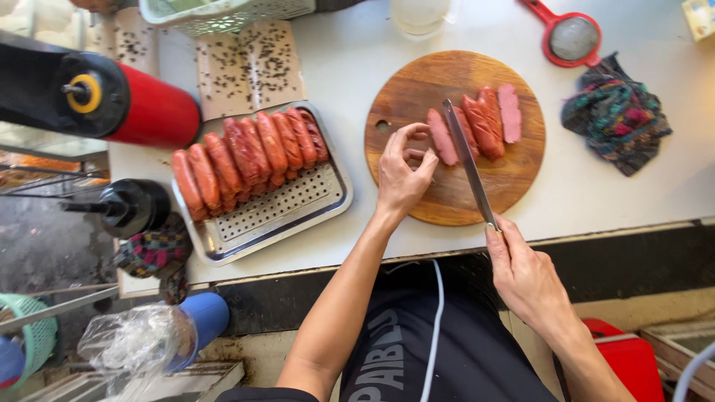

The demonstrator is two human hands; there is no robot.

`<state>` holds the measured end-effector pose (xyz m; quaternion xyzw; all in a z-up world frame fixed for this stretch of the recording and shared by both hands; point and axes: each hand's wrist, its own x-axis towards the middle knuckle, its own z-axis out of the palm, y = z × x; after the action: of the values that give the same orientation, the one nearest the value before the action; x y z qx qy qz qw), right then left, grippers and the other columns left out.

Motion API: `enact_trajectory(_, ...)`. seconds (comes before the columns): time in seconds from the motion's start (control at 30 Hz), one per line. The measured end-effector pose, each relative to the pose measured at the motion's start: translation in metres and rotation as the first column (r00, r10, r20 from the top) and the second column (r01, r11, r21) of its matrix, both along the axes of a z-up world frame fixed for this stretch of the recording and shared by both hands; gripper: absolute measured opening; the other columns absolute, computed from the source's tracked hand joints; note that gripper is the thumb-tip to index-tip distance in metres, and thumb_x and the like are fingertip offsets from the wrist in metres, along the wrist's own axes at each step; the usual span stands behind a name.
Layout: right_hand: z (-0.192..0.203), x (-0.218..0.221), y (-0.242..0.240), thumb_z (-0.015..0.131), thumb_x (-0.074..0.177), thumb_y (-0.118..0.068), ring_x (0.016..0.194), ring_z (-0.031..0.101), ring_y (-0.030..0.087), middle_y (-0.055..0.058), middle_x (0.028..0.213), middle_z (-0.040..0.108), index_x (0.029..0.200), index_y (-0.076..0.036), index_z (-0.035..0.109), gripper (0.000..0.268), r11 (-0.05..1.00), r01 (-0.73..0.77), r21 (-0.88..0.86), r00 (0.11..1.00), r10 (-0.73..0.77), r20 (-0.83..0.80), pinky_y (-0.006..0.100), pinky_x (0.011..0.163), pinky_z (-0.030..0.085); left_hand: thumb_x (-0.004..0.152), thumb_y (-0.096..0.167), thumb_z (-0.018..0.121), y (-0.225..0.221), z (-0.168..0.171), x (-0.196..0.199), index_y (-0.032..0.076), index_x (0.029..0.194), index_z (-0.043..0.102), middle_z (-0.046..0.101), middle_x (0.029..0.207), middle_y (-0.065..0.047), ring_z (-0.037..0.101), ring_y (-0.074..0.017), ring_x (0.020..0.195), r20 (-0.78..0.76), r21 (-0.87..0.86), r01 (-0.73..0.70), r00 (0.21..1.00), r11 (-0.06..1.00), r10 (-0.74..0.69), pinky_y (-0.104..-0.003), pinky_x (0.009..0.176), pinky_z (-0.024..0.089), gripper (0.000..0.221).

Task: Slice multiple cooked sausages on a wooden cutting board using a knife.

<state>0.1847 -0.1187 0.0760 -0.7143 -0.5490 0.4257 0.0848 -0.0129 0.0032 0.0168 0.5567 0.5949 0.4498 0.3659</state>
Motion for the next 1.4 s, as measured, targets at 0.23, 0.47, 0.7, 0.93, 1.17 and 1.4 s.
enact_trajectory(0.23,-0.032,0.0,0.01,0.043,0.108,-0.046,0.094,0.068,0.05,0.029,0.096,0.072,0.143,-0.013,0.056,0.05,0.982,-0.134,0.13,0.99,0.138,-0.028,0.054,0.08,0.054,0.092,0.018,0.078,-0.009,0.068,-0.107,0.005,0.104,0.075,0.074,0.098,-0.011,0.071,-0.0211,0.08,-0.488,0.248,-0.348,0.761,0.904,0.427,-0.033,0.075,0.059,0.017)
enact_trajectory(0.47,-0.004,-0.006,0.034,0.04,0.11,-0.049,0.055,0.07,0.035,0.021,0.068,0.067,0.153,-0.018,0.053,0.054,0.989,0.043,-0.14,0.997,-0.034,0.069,0.047,0.062,0.057,0.075,0.032,0.088,-0.015,0.104,-0.185,0.006,0.093,0.078,0.074,0.104,-0.015,0.069,-0.0313,0.1,-0.825,0.323,-0.483,0.277,0.813,0.493,-0.042,0.084,0.057,0.033)
enact_trajectory(0.7,-0.005,-0.006,0.038,0.04,0.107,-0.05,0.052,0.067,0.031,0.017,0.059,0.063,0.152,-0.019,0.052,0.056,0.991,0.045,-0.123,0.998,-0.04,0.039,0.046,0.06,0.055,0.081,0.03,0.083,-0.007,0.082,-0.166,0.004,0.105,0.076,0.071,0.109,-0.013,0.068,-0.0269,0.099,-0.803,0.209,-0.498,0.403,0.841,0.438,-0.04,0.08,0.061,0.036)
enact_trajectory(0.93,-0.025,0.0,0.035,0.039,0.108,-0.052,0.088,0.069,0.046,0.028,0.092,0.072,0.149,-0.019,0.055,0.055,1.0,0.024,-0.017,0.997,-0.022,0.069,0.052,0.083,0.054,0.073,0.029,0.085,0.004,0.101,-0.147,0.001,0.084,0.074,0.069,0.098,-0.013,0.068,-0.0292,0.095,-0.882,0.095,-0.511,0.355,0.854,0.31,-0.045,0.072,0.06,0.032)
enact_trajectory(1.17,-0.016,0.002,0.04,0.04,0.105,-0.051,0.115,0.063,0.051,0.03,0.115,0.07,0.145,-0.018,0.056,0.054,0.998,0.036,0.055,0.999,-0.037,0.02,0.053,0.097,0.05,0.081,0.022,0.082,-0.006,0.103,-0.108,0.004,0.096,0.073,0.073,0.092,-0.008,0.071,-0.0172,0.07,-0.646,0.111,-0.384,0.673,0.917,0.36,-0.035,0.068,0.062,0.025)
enact_trajectory(1.4,-0.021,0.001,0.043,0.041,0.106,-0.048,0.105,0.066,0.052,0.031,0.107,0.071,0.144,-0.016,0.056,0.052,0.992,0.009,0.125,0.999,-0.015,0.047,0.056,0.09,0.052,0.078,0.023,0.083,0.002,0.027,-0.004,0.005,0.098,0.075,0.081,0.088,-0.01,0.077,-0.0151,0.071,-0.158,-0.222,-0.173,0.977,0.96,0.14,-0.028,0.065,0.063,0.028)
